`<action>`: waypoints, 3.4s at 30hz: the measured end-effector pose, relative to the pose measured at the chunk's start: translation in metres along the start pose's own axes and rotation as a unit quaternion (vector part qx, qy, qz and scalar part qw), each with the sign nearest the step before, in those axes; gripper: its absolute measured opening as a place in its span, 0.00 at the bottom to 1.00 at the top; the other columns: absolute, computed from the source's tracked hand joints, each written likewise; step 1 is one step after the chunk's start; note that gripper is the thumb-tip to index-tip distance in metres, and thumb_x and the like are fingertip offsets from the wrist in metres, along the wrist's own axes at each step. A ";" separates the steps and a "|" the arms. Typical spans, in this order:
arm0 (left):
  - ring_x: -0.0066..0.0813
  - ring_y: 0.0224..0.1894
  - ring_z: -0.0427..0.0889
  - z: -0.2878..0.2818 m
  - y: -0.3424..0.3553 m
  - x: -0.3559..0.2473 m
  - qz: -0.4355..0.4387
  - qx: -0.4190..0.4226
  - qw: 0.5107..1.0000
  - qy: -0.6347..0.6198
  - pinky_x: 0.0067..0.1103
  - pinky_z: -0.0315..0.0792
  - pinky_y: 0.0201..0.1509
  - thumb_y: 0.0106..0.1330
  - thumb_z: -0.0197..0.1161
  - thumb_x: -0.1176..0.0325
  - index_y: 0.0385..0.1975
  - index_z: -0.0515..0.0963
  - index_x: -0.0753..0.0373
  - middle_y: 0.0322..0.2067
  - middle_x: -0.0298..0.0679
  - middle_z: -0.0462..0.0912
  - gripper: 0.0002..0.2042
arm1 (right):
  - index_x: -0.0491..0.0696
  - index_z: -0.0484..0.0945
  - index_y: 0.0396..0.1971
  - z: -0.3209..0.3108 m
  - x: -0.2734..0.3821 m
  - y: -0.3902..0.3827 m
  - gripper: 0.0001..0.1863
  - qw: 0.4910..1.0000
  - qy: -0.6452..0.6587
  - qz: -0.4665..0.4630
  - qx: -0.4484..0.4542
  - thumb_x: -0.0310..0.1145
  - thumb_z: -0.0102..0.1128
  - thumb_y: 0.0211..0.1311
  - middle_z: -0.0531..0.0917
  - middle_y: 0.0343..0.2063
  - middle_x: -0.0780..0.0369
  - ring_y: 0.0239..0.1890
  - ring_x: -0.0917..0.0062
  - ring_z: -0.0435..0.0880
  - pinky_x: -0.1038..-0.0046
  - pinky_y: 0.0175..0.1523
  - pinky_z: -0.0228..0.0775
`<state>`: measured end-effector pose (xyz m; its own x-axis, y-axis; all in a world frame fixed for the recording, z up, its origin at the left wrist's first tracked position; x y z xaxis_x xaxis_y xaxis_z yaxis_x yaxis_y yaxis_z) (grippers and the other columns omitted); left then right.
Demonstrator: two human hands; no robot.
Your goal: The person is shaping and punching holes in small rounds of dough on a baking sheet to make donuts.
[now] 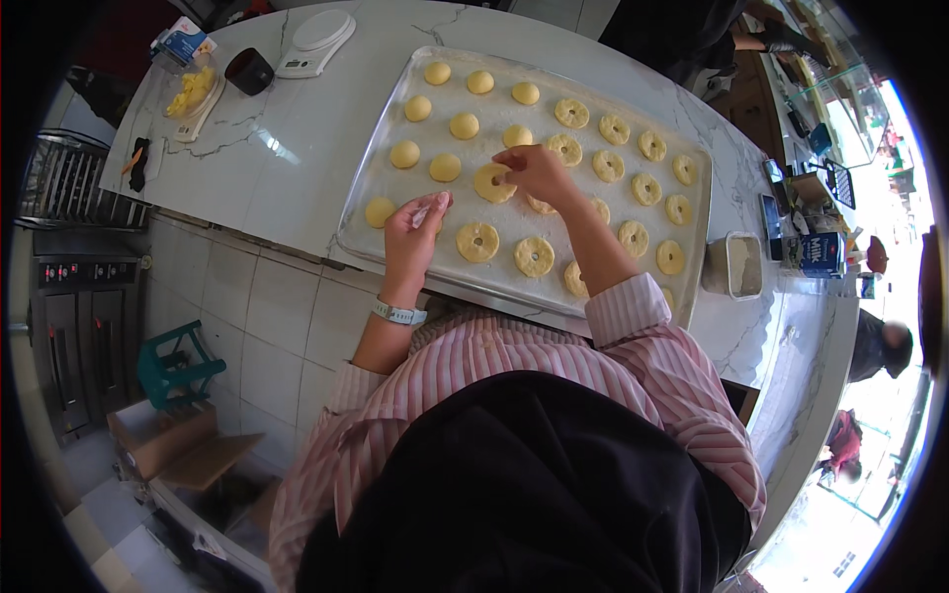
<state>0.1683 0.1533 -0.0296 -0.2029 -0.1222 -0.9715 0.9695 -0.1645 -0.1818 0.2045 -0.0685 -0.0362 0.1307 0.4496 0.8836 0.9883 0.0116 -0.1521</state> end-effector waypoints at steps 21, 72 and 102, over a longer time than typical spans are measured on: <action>0.37 0.38 0.84 0.026 -0.045 -0.018 0.319 0.006 0.906 0.278 0.25 0.75 0.43 0.64 0.62 0.72 0.37 0.81 0.68 0.35 0.45 0.85 0.07 | 0.38 0.84 0.31 -0.316 -0.196 -0.269 0.10 0.885 -0.305 0.302 -0.181 0.19 0.59 0.46 0.83 0.19 0.57 0.22 0.78 0.81 0.72 0.29 0.73; 0.44 0.68 0.60 0.024 -0.001 0.009 -0.149 0.135 0.816 -0.542 0.35 0.55 0.72 0.75 0.41 0.55 0.64 0.54 0.76 0.64 0.55 0.61 0.29 | 0.63 0.83 0.39 -0.047 0.018 0.007 0.14 0.890 -0.414 -0.155 -0.115 0.30 0.50 0.59 0.75 0.44 0.65 0.52 0.71 0.72 0.55 0.65 0.50; 0.25 0.43 0.81 0.064 0.017 0.017 -0.140 0.114 0.949 -0.259 0.22 0.76 0.52 0.66 0.62 0.67 0.47 0.75 0.68 0.41 0.39 0.81 0.15 | 0.45 0.76 0.40 0.012 0.070 -0.044 0.16 0.947 -0.233 -0.204 -0.080 0.39 0.60 0.55 0.68 0.47 0.56 0.54 0.63 0.65 0.60 0.59 0.53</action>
<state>0.1728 0.0862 -0.0395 -0.5454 -0.4970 -0.6749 0.8247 -0.4621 -0.3262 0.1692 -0.0267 0.0271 -0.2762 0.7831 0.5572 0.9534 0.1500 0.2619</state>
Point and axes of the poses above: each hand's wrist, its own y-axis towards the middle knuckle, its own z-axis out of the palm, x = y × z, the point moved 9 cm from there along y, towards the middle knuckle
